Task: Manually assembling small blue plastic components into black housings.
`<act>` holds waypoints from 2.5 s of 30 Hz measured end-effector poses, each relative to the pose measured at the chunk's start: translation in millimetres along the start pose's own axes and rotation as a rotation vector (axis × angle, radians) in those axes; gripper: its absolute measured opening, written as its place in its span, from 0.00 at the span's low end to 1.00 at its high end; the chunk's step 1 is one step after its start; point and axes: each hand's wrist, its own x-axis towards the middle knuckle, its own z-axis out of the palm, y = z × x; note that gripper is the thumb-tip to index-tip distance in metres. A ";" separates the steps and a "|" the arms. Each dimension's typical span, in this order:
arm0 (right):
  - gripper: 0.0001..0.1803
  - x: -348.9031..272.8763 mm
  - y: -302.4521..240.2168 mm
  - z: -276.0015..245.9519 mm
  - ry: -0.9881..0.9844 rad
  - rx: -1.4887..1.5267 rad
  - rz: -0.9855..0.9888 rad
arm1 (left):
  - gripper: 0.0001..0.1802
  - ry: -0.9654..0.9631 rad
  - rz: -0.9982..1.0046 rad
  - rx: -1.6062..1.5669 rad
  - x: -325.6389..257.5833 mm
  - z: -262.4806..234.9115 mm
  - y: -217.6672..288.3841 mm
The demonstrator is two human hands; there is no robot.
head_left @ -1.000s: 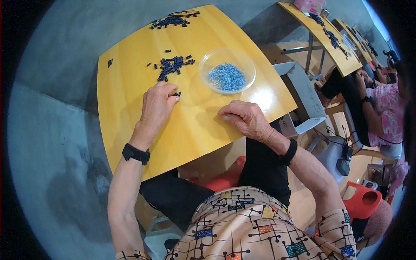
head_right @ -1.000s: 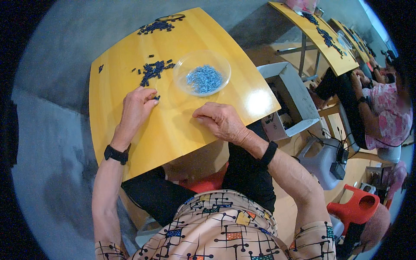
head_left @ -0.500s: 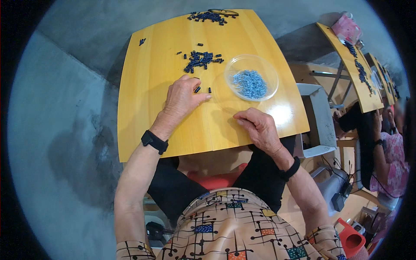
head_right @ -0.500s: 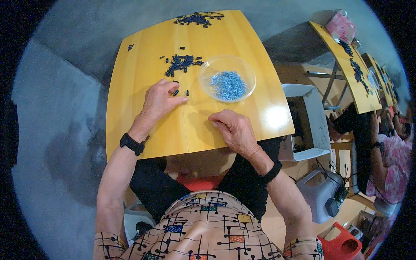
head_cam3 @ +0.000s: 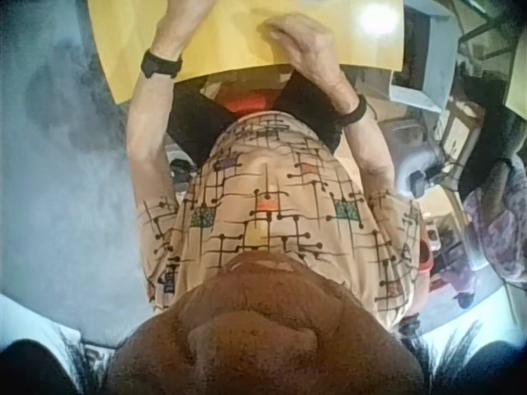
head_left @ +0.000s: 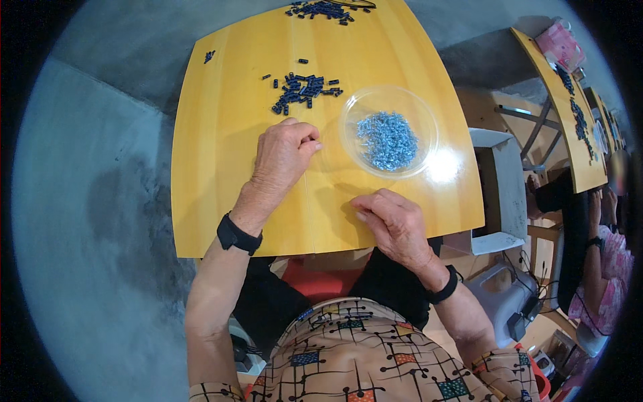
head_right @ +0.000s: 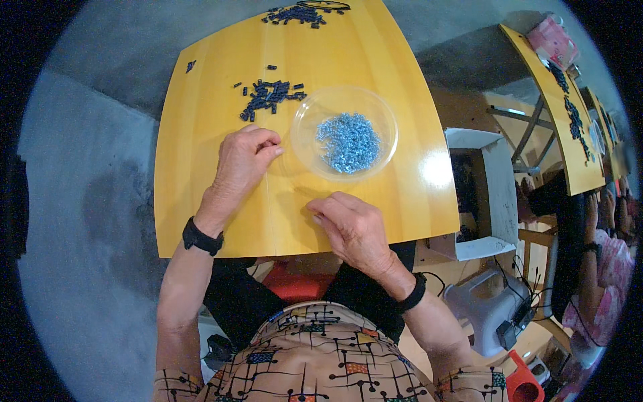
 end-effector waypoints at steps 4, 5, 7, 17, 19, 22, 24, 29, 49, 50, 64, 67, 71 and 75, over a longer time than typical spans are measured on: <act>0.07 -1.0 2.5 0.7 0.015 0.010 0.003 | 0.08 -0.012 0.032 -0.068 -3.1 -5.5 -2.5; 0.07 -1.3 2.8 1.3 0.023 0.002 -0.003 | 0.08 -0.025 0.064 -0.036 -3.7 -3.9 -6.6; 0.07 -3.2 0.3 1.4 0.042 -0.022 -0.013 | 0.08 -0.030 0.112 -0.011 -5.0 -5.2 -7.9; 0.07 -5.6 -9.8 4.8 0.011 -0.029 0.060 | 0.06 -0.016 0.107 -0.003 -24.9 -20.4 -15.5; 0.07 -5.6 -7.4 7.4 0.012 -0.027 0.064 | 0.06 -0.010 0.082 -0.024 -30.3 -26.4 -14.1; 0.08 -6.4 -4.6 11.1 0.021 -0.042 0.045 | 0.06 -0.119 -0.176 -0.300 -41.4 -38.5 -8.2; 0.10 -6.3 -7.1 13.8 0.082 0.140 0.177 | 0.07 -0.213 -0.396 -0.806 -48.7 -45.9 -6.6; 0.14 6.1 -25.3 34.0 0.129 0.434 0.201 | 0.11 -0.236 -0.554 -1.222 -71.0 -41.8 -2.2; 0.07 -28.5 -83.4 36.7 0.170 0.675 0.296 | 0.13 -0.147 -0.527 -1.627 -159.4 -58.5 43.7; 0.08 -31.2 -83.1 35.8 0.121 0.692 0.307 | 0.13 -0.146 -0.535 -1.622 -159.0 -58.1 44.0; 0.09 -46.5 -89.3 42.1 0.125 0.891 0.348 | 0.11 -0.253 -0.428 -1.714 -164.1 -53.7 48.3; 0.10 -46.6 -94.9 45.3 0.143 0.898 0.347 | 0.12 -0.223 -0.396 -1.643 -170.4 -55.1 46.4; 0.10 -46.2 -98.9 49.4 0.171 0.913 0.356 | 0.13 -0.212 -0.385 -1.625 -174.7 -57.5 46.7; 0.09 -45.3 -99.5 49.3 0.112 0.804 0.319 | 0.14 -0.176 -0.428 -1.563 -176.8 -60.1 44.9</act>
